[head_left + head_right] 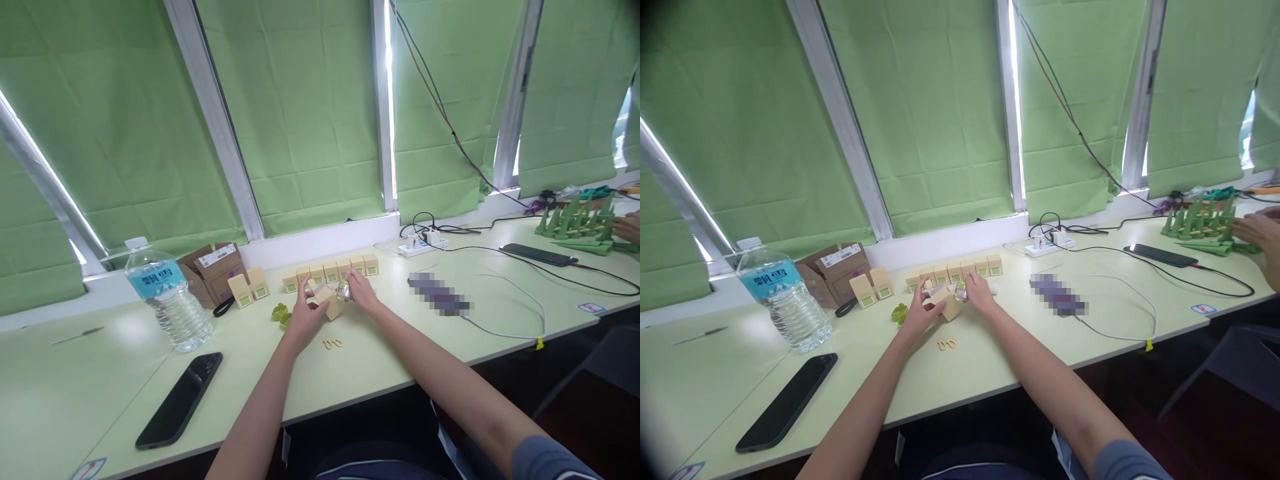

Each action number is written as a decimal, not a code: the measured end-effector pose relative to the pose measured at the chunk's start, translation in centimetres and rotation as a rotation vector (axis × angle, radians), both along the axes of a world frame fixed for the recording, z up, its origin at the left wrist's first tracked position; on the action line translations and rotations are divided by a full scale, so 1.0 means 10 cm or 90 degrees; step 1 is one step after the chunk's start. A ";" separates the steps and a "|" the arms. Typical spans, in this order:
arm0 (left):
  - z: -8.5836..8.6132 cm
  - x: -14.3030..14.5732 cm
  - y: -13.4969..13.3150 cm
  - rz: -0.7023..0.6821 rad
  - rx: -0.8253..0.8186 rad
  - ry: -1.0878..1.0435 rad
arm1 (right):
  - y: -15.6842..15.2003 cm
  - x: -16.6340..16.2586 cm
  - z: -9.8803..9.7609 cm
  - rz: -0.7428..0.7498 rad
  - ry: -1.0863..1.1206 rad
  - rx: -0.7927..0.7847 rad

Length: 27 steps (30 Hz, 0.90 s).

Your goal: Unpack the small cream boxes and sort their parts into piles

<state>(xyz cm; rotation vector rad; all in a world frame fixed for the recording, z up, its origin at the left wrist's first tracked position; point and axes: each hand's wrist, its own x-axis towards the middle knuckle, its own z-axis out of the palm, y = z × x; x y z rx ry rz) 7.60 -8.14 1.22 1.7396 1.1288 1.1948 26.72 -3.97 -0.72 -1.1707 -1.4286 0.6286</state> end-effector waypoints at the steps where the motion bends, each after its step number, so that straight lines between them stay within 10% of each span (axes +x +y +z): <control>1: 0.04 -0.02 0.01 0.040 0.019 0.009 | -0.01 0.00 0.01 -0.014 0.001 0.014; 11: 0.46 -1.06 0.64 0.493 0.141 0.134 | -0.09 -0.06 0.06 -0.015 -0.025 0.092; 18: 0.31 -1.36 1.02 0.446 0.062 0.345 | -0.09 -0.07 0.06 -0.007 -0.034 0.108; 27: 0.32 -1.26 1.12 0.447 0.030 0.300 | -0.06 -0.08 -0.01 0.016 -0.083 0.073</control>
